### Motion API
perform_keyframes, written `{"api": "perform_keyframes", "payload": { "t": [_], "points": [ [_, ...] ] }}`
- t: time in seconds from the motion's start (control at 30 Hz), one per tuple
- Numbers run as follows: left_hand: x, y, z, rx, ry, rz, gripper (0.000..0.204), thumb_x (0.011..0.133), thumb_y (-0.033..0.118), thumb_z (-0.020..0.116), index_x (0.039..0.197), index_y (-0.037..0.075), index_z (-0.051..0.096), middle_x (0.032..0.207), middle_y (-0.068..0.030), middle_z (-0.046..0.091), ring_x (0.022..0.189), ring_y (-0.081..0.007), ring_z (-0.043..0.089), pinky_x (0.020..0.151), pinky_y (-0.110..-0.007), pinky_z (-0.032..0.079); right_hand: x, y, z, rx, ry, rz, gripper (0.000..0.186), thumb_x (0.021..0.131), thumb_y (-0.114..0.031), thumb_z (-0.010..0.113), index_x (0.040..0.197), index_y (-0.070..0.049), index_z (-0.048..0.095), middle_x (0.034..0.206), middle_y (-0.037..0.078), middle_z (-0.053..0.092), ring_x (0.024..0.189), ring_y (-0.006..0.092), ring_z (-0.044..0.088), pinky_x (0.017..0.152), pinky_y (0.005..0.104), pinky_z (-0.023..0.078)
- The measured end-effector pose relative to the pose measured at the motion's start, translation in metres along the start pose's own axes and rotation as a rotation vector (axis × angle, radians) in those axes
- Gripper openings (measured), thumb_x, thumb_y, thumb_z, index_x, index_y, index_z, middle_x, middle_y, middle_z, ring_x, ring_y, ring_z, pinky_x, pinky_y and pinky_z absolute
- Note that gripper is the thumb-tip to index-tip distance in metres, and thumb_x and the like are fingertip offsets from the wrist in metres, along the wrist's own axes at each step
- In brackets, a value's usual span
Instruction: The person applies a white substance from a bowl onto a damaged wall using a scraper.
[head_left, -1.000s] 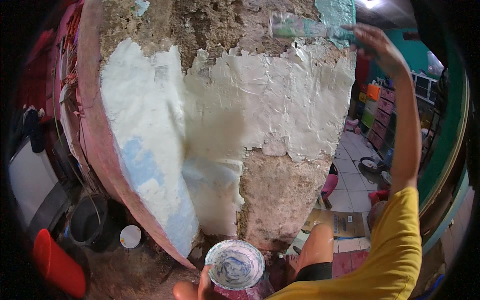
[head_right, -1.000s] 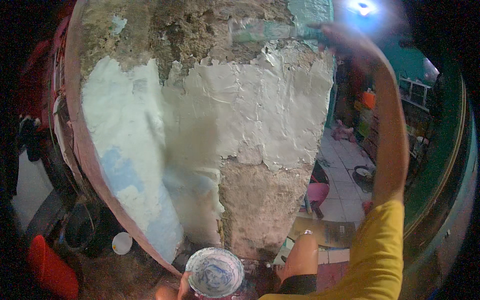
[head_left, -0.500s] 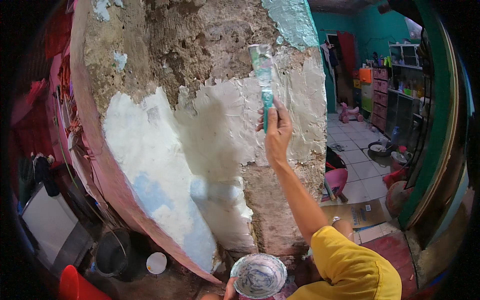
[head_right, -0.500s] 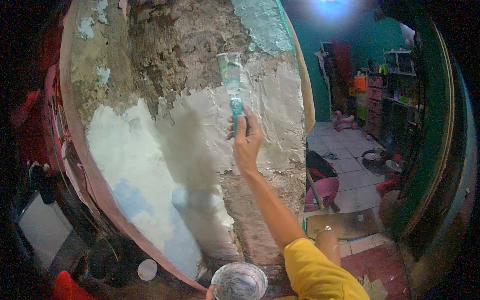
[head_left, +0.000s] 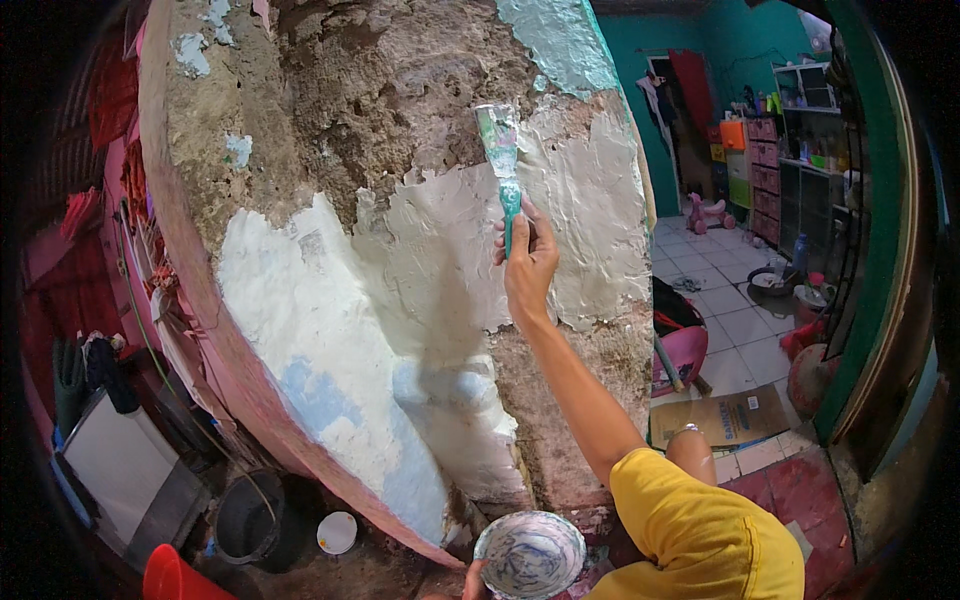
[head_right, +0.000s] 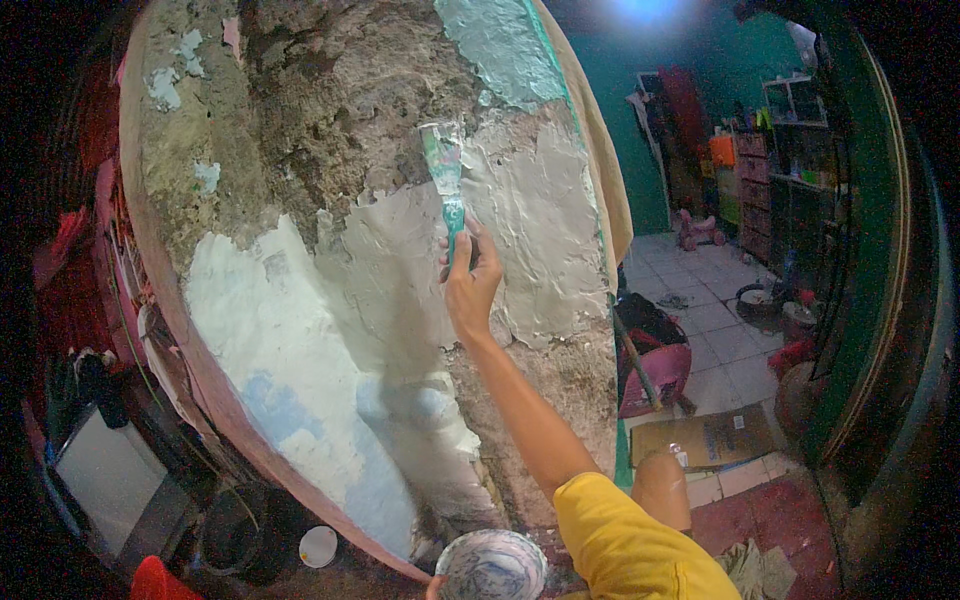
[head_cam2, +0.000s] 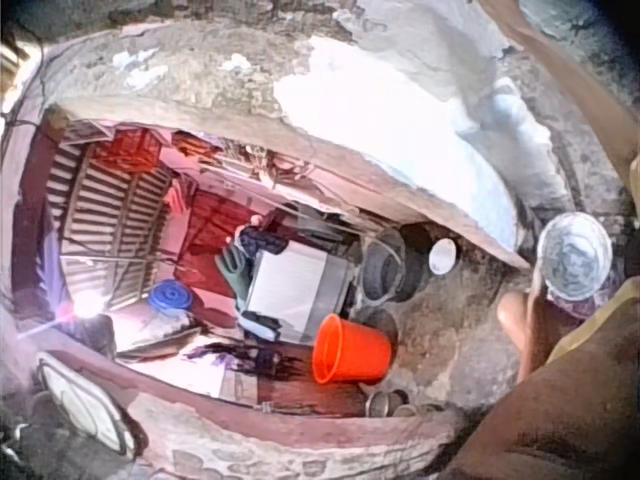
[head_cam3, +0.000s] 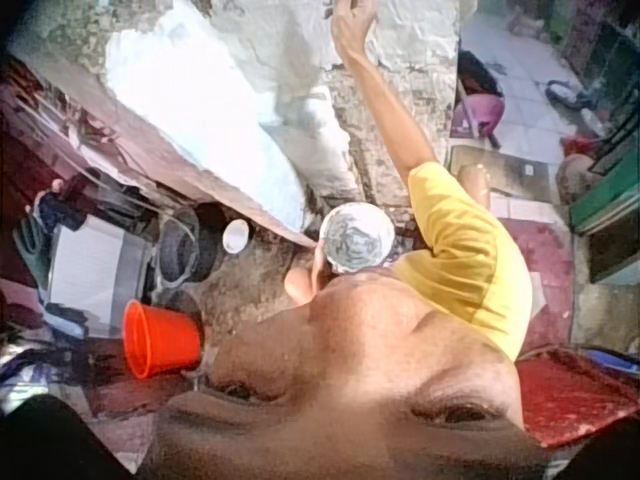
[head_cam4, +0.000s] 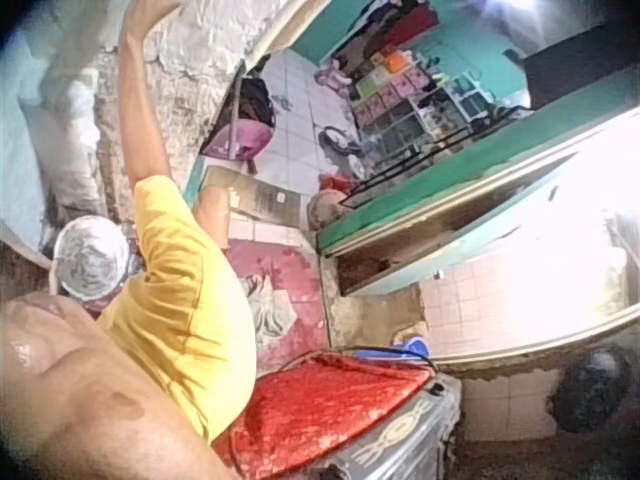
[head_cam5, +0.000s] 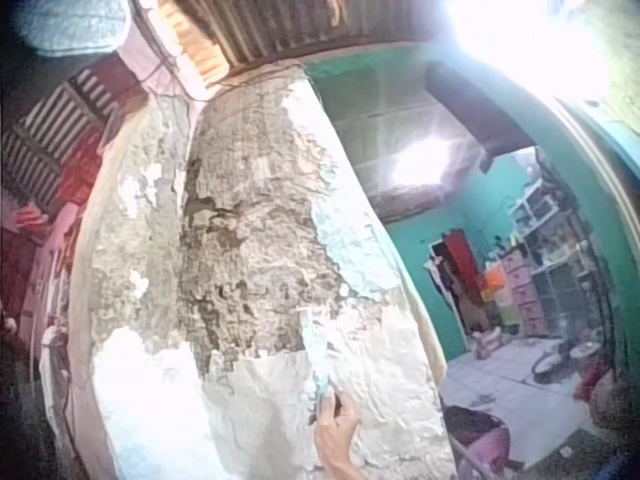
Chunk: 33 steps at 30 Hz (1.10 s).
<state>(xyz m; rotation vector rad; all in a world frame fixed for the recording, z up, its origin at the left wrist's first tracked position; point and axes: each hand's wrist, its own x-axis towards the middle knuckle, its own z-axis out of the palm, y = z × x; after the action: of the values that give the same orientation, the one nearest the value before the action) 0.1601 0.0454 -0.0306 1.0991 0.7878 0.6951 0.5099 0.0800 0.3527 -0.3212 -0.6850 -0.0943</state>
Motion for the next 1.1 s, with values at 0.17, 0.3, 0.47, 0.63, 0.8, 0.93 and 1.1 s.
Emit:
{"api": "perform_keyframes", "payload": {
  "t": [0.17,0.3,0.47,0.63,0.8,0.93,1.1],
  "points": [
    [0.0,0.0,0.001,-0.001,-0.002,0.002,0.057,0.088,0.028,0.044,0.135,-0.004,0.038,0.133,-0.0185,0.047,0.123,-0.0257,0.043,0.105,-0.03,0.03,0.0,0.006,0.007,0.015,0.001,0.017,0.029,0.097,-0.014,0.049,0.124,-0.004,0.051,0.08,0.005,0.06,0.059,0.0061,0.052,0.044,0.0218,0.043],
    [0.001,0.0,0.001,0.0,-0.009,-0.002,0.057,0.089,0.028,0.044,0.135,-0.004,0.038,0.133,-0.0185,0.047,0.123,-0.0258,0.043,0.105,-0.031,0.03,-0.006,0.011,0.017,0.068,0.04,0.055,0.031,0.096,-0.015,0.05,0.125,-0.004,0.05,0.078,0.003,0.058,0.057,0.0051,0.051,0.043,0.0201,0.041],
    [0.002,-0.002,0.004,0.004,-0.018,-0.007,0.057,0.089,0.029,0.044,0.135,-0.004,0.039,0.133,-0.0185,0.047,0.123,-0.0259,0.043,0.105,-0.031,0.03,-0.013,0.017,0.028,0.104,0.044,0.061,0.029,0.097,-0.013,0.047,0.125,-0.005,0.048,0.082,0.006,0.059,0.059,0.0071,0.052,0.045,0.0218,0.043],
    [0.005,-0.001,0.006,0.014,-0.036,-0.007,0.056,0.089,0.029,0.044,0.135,-0.004,0.039,0.133,-0.0186,0.047,0.123,-0.026,0.043,0.105,-0.031,0.03,-0.029,0.017,0.036,0.148,0.019,0.102,0.029,0.097,-0.013,0.047,0.125,-0.004,0.048,0.082,0.006,0.059,0.058,0.0068,0.051,0.045,0.0216,0.042],
    [0.004,-0.004,0.004,0.014,-0.044,-0.004,0.056,0.089,0.029,0.044,0.135,-0.004,0.039,0.133,-0.0186,0.047,0.123,-0.0261,0.042,0.105,-0.031,0.03,-0.061,0.001,0.031,0.061,-0.107,0.189,0.03,0.096,-0.016,0.05,0.124,-0.005,0.05,0.078,0.002,0.058,0.058,0.0051,0.05,0.047,0.0196,0.039],
    [0.004,-0.008,0.0,0.01,-0.044,-0.005,0.056,0.089,0.029,0.044,0.134,-0.004,0.039,0.133,-0.0186,0.047,0.123,-0.0262,0.042,0.105,-0.031,0.03,-0.029,-0.041,0.0,-0.282,-0.348,-0.078,0.034,0.09,-0.016,0.06,0.122,-0.007,0.053,0.077,0.001,0.059,0.063,0.0058,0.051,0.054,0.0216,0.041],
    [0.004,-0.017,-0.01,0.012,-0.038,0.0,0.056,0.09,0.029,0.044,0.134,-0.004,0.039,0.133,-0.0186,0.047,0.124,-0.0263,0.042,0.105,-0.031,0.03,0.063,-0.117,-0.034,-1.031,-0.549,-0.658,0.03,0.08,-0.024,0.071,0.108,-0.015,0.066,0.082,0.009,0.068,0.065,0.0194,0.062,0.058,0.0309,0.048]
  ]
}}
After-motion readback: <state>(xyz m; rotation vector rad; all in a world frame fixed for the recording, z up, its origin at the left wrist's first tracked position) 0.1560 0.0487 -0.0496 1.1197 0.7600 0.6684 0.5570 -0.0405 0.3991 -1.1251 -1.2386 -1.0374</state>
